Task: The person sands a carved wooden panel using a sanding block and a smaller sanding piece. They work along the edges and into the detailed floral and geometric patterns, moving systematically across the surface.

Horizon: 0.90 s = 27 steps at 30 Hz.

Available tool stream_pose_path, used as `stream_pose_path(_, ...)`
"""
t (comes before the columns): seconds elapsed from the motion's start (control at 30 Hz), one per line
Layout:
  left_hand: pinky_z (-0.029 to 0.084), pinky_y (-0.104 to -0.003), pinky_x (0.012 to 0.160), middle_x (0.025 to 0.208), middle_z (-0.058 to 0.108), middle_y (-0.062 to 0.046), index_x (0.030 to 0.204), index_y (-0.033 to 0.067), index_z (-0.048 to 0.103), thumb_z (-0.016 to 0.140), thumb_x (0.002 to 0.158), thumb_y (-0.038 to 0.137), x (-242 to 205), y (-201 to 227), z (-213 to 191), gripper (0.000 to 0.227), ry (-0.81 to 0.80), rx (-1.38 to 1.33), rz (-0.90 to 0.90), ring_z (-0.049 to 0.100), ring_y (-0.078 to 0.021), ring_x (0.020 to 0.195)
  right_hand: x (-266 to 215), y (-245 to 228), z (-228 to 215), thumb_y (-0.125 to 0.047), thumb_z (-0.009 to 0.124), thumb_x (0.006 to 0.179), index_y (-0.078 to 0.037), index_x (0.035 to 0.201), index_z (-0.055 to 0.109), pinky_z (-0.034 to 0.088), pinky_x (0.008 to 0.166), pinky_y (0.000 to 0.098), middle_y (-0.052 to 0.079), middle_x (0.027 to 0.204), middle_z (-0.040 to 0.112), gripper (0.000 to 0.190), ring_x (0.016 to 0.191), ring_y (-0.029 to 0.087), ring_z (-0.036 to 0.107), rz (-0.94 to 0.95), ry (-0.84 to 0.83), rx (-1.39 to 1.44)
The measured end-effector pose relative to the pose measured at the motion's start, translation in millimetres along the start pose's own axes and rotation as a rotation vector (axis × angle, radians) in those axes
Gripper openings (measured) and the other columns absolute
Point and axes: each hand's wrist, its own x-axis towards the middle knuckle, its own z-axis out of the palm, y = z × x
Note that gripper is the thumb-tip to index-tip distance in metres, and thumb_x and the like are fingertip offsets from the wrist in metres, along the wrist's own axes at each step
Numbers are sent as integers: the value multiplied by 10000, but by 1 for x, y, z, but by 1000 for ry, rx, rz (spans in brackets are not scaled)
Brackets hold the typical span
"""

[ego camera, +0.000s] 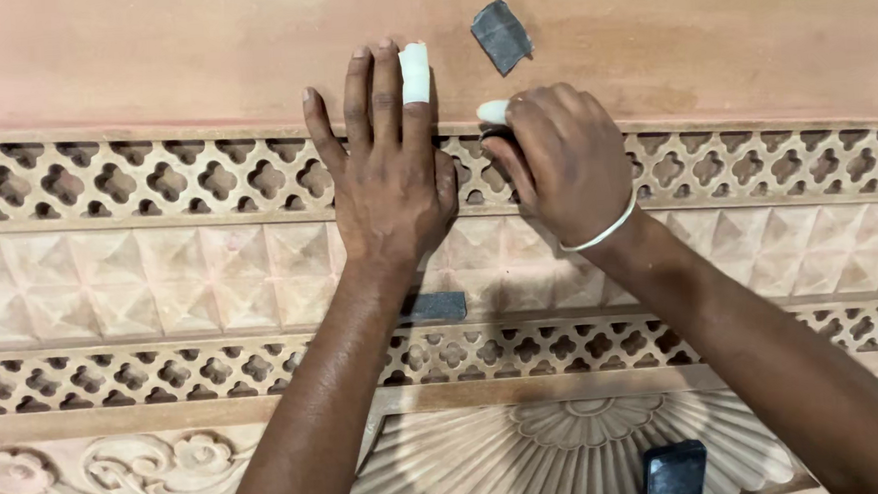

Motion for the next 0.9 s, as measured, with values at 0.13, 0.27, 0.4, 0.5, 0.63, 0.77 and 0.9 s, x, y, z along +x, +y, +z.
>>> stream_pose_path(0.13, -26, -658, 1264, 1679, 272, -190, 1498, 28, 424, 527, 944, 105, 0, -7, 4, 569, 201, -73, -71, 154, -333, 1595, -9, -2, 1, -246, 793, 972, -19, 1023, 667, 438, 851, 431, 134, 1074, 666, 265, 980, 281, 607, -87, 85, -89)
stream_pose_path(0.27, -39, -663, 1322, 1635, 328, -237, 1367, -38, 452, 506, 897, -5, -9, -13, 6, 475, 384, -246, -108, 179, -369, 1617, -7, -2, -12, -209, 784, 981, -18, 1054, 682, 424, 843, 416, 123, 1061, 663, 228, 966, 266, 601, -65, 12, -75)
stream_pose_path(0.4, -43, -675, 1338, 1613, 356, -249, 1347, -47, 454, 503, 887, -25, -12, -15, 6, 463, 402, -293, -102, 209, -371, 1614, 2, -12, -3, -213, 791, 1031, -17, 1033, 670, 406, 809, 413, 109, 997, 672, 231, 886, 251, 581, -18, -102, -123)
stream_pose_path(0.5, -49, -655, 1296, 1599, 372, -248, 1440, -102, 405, 506, 884, -20, -10, -14, 7, 571, 424, -338, -90, 225, -371, 1613, 7, -19, 9, -125, 737, 977, -27, 1059, 676, 427, 846, 380, 111, 1029, 689, 142, 870, 208, 576, -85, -38, -403)
stream_pose_path(0.63, -38, -688, 1328, 1542, 400, -261, 1314, -30, 450, 518, 839, -16, -14, -13, -1, 480, 382, -338, -96, 246, -383, 1590, 9, -19, 5, -87, 695, 1012, -33, 994, 669, 417, 844, 390, 110, 937, 673, 63, 837, 221, 571, 134, -51, 25)
stream_pose_path(0.77, -36, -690, 1313, 1550, 395, -284, 1385, -80, 430, 531, 856, -14, -9, -12, -3, 542, 391, -360, -68, 241, -384, 1583, 14, -12, -7, -148, 700, 1006, -38, 1003, 659, 406, 858, 418, 120, 962, 686, 117, 891, 252, 596, 83, -8, 192)
stream_pose_path(0.9, -43, -700, 1296, 1525, 424, -268, 1362, -66, 441, 531, 818, -23, -10, -16, 2, 553, 381, -308, -61, 264, -368, 1565, 13, -22, 3, -170, 708, 1044, -52, 1009, 655, 421, 842, 430, 120, 989, 690, 134, 866, 244, 582, 11, 53, -197)
